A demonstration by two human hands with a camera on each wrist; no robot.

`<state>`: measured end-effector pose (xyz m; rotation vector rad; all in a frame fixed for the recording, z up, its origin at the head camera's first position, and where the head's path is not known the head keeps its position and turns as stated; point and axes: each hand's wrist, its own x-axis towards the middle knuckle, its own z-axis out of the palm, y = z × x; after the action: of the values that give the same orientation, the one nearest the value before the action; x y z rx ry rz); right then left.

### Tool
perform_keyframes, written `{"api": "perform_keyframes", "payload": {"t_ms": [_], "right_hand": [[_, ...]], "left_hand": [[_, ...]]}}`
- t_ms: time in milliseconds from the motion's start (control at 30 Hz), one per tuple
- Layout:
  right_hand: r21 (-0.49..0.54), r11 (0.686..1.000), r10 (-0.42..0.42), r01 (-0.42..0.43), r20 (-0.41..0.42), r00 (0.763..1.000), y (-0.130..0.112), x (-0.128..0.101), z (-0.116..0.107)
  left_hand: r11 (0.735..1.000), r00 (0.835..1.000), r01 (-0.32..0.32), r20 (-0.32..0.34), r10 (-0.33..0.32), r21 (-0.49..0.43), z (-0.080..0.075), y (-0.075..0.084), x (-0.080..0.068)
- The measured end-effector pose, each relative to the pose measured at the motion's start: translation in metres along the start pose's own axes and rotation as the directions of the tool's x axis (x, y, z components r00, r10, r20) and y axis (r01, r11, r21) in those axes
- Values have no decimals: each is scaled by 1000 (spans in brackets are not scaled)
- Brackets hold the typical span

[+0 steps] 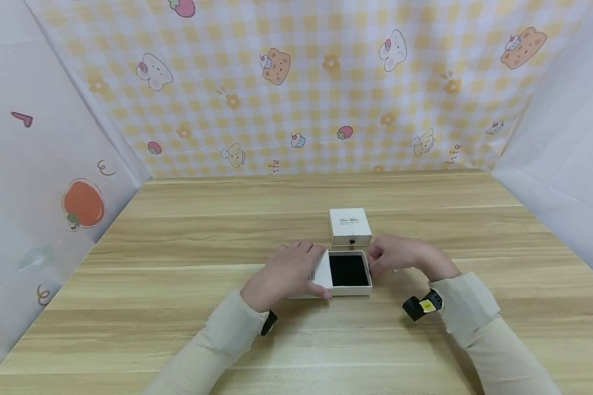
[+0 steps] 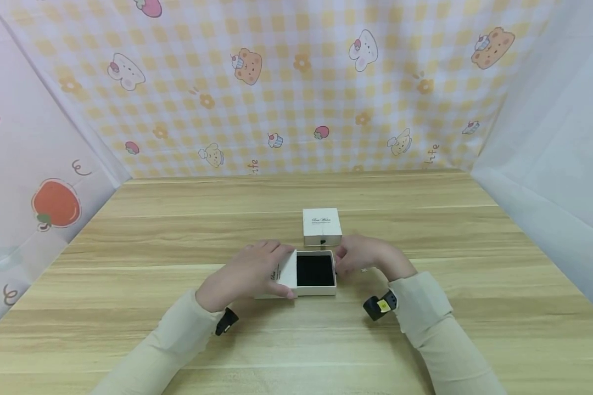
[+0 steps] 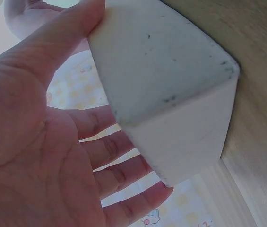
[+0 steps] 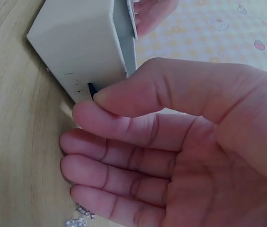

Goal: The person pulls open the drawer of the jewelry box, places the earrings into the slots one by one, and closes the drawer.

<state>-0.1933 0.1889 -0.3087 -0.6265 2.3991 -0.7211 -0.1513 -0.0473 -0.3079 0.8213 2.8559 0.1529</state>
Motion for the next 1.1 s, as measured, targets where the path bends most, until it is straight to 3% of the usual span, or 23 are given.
{"api": "perform_keyframes", "payload": {"t_ms": [300, 600, 1100], "right_hand": [[-79, 996, 32, -34, -20, 999, 0, -2, 0], [-57, 996, 72, -72, -3, 997, -3, -5, -2], [-106, 991, 86, -86, -8, 996, -5, -7, -3]], "left_hand": [[1000, 1000, 3, 3, -3, 7, 1, 0, 0], [1000, 1000, 7, 1, -7, 3, 1, 0, 0], [1000, 1000, 10, 8, -10, 8, 1, 0, 0]]}}
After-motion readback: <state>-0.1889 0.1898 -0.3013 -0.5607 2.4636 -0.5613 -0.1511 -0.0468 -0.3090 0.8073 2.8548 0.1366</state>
